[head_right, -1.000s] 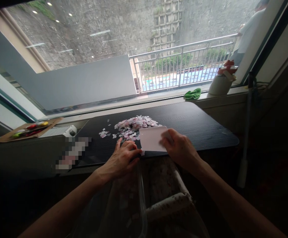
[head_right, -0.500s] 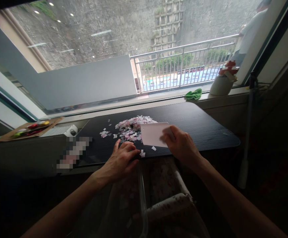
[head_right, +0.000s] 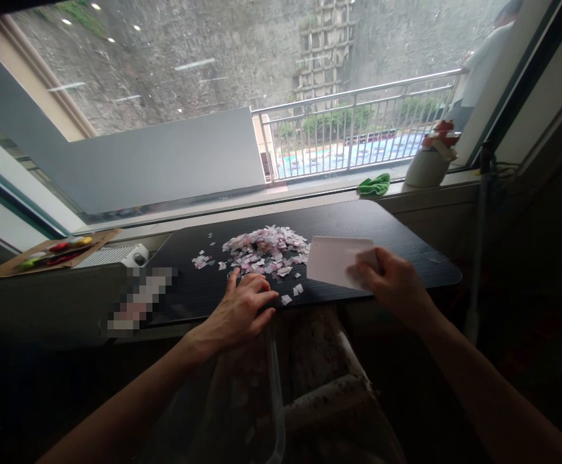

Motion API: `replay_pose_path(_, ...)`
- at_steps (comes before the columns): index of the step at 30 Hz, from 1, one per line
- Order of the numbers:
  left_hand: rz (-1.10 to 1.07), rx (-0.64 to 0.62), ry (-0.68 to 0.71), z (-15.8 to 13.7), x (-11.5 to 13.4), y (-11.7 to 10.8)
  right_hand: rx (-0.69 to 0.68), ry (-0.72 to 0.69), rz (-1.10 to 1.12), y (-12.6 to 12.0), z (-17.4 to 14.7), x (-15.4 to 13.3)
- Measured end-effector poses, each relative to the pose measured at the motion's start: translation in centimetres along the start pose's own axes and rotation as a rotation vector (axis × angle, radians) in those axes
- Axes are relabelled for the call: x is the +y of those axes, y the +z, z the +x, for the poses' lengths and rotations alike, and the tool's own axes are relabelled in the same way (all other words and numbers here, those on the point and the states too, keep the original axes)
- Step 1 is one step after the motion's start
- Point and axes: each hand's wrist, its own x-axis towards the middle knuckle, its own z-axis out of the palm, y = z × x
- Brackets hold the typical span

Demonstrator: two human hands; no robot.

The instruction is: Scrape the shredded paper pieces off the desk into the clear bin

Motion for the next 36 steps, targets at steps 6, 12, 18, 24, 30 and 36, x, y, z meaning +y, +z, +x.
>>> replay_pose_path(6, 0.005, 0.015, -0.041, 1.0, 0.3, 0.5, -0.095, 0.158, 0.125, 1.6, 0.2, 1.7)
replay_pose_path(12, -0.030, 0.027, -0.044, 1.5, 0.9, 1.0, -0.192, 0.242, 0.296, 2.7, -0.7, 0.7)
replay_pose_path(18, -0.040, 0.039, -0.003, 1.4, 1.3, 1.4, -0.214, 0.269, 0.328, 2.1, -1.3, 0.2)
replay_pose_path(24, -0.110, 0.074, 0.070, 0.6, 1.5, 1.3, -0.208, 0.294, 0.342, 1.2, -1.2, 0.7)
replay_pose_path(30, -0.119, 0.112, 0.025, -0.2, 0.5, 0.6, -0.088, 0.159, 0.246, 2.4, -0.7, 0.5)
replay_pose_path(36, -0.106, 0.165, -0.102, -1.9, -1.9, 0.2, -0.062, 0.040, 0.187, 5.5, -1.0, -0.4)
